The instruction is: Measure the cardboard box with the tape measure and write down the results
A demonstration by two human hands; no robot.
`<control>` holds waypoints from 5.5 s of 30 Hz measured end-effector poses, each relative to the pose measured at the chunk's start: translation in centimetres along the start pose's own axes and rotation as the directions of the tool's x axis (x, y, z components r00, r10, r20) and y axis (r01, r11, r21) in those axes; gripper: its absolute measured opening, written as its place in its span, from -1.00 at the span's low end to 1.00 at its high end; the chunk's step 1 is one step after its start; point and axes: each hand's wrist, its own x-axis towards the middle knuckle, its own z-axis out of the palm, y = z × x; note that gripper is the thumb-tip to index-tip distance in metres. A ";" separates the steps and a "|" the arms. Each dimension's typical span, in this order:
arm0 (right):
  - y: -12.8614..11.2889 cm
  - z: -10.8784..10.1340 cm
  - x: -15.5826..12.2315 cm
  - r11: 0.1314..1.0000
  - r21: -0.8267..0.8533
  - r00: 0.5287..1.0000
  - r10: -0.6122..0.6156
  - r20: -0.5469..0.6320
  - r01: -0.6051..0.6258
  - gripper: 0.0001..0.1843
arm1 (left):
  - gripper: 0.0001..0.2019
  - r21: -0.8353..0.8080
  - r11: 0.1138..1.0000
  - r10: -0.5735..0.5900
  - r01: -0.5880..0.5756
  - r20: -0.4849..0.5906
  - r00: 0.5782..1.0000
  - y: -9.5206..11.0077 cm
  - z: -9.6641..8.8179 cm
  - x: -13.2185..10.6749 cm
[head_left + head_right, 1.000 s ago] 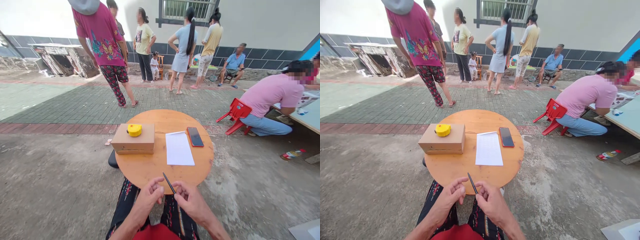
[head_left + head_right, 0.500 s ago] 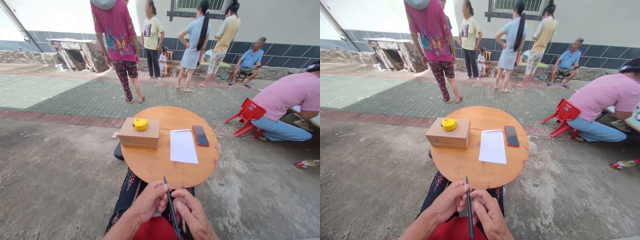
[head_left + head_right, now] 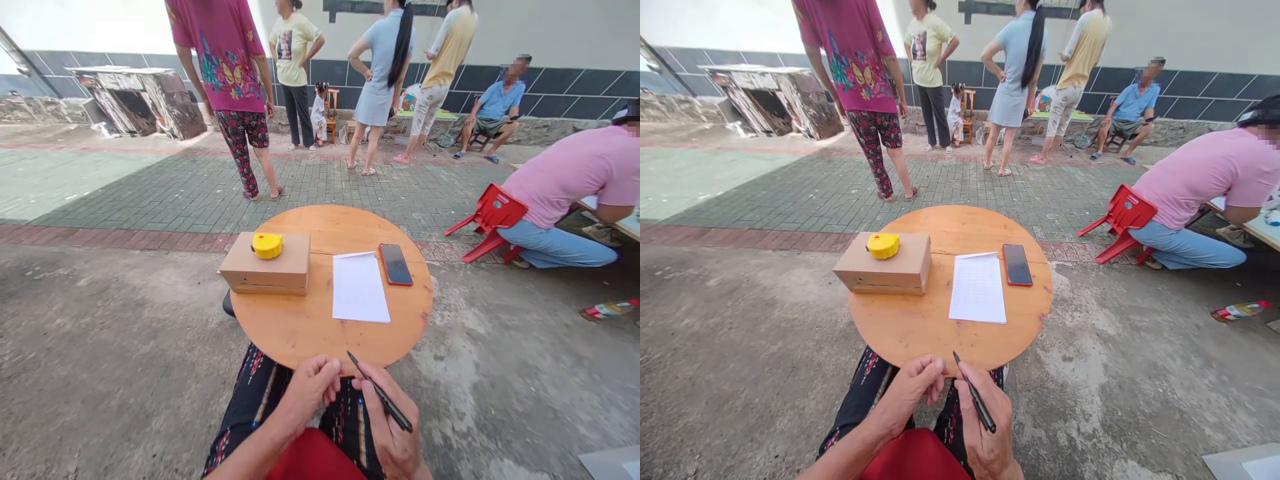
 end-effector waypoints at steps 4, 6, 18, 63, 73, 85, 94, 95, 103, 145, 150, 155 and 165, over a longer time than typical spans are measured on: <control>1.4 -1.0 1.1 0.938 0.045 0.935 0.347 -0.065 -0.345 -0.89 | -0.80 0.557 0.776 0.413 -0.297 -0.092 0.906 -0.4 -1.6 1.9; 2.2 -1.2 1.9 0.905 0.066 0.905 0.423 -0.039 -0.420 -0.80 | -0.80 0.694 0.614 0.547 -0.376 -0.031 0.836 -0.7 -2.2 3.1; 7.4 2.6 8.2 0.913 0.028 0.913 0.405 0.045 -0.407 -0.81 | -0.69 0.879 0.113 0.655 -0.463 0.285 0.700 -0.6 -2.9 7.7; 9.9 7.2 9.9 0.955 -0.127 0.952 0.282 0.119 -0.267 -0.80 | -0.69 0.871 0.227 0.621 -0.436 0.216 0.754 -0.6 -2.9 8.2; 9.9 7.2 10.0 0.952 -0.138 0.950 0.289 0.116 -0.273 -0.79 | -0.70 0.867 0.236 0.620 -0.438 0.213 0.756 -0.7 -2.9 8.3; 10.2 7.2 9.7 0.956 -0.126 0.949 0.283 0.139 -0.267 -0.80 | -0.72 0.866 0.232 0.625 -0.443 0.217 0.750 -0.8 -3.0 8.4; 10.5 7.0 9.3 0.948 -0.081 0.949 0.312 0.041 -0.308 -0.83 | -0.75 0.880 0.197 0.613 -0.432 0.233 0.755 -0.5 -3.0 8.2; 10.5 7.1 9.4 0.948 -0.080 0.949 0.311 0.041 -0.307 -0.83 | -0.75 0.882 0.191 0.613 -0.431 0.236 0.754 -0.5 -3.0 8.2; 10.7 7.2 9.4 0.954 -0.090 0.953 0.294 0.073 -0.287 -0.83 | -0.72 0.886 0.172 0.607 -0.430 0.248 0.755 -0.4 -2.9 8.2; 10.1 6.8 9.7 0.942 -0.100 0.947 0.322 0.006 -0.320 -0.82 | -0.74 0.897 0.186 0.567 -0.401 0.236 0.789 0.0 -2.7 8.4; 10.2 6.9 9.7 0.939 -0.109 0.945 0.328 0.008 -0.325 -0.81 | -0.77 0.909 0.159 0.547 -0.386 0.244 0.801 0.2 -2.5 8.4; 10.5 7.0 9.5 0.939 -0.122 0.945 0.325 0.024 -0.320 -0.80 | -0.77 0.911 0.147 0.551 -0.386 0.248 0.797 0.2 -2.5 8.3; 10.2 7.1 9.9 0.946 -0.125 0.952 0.305 0.027 -0.300 -0.81 | -0.77 0.903 0.162 0.583 -0.397 0.237 0.777 0.0 -2.5 8.4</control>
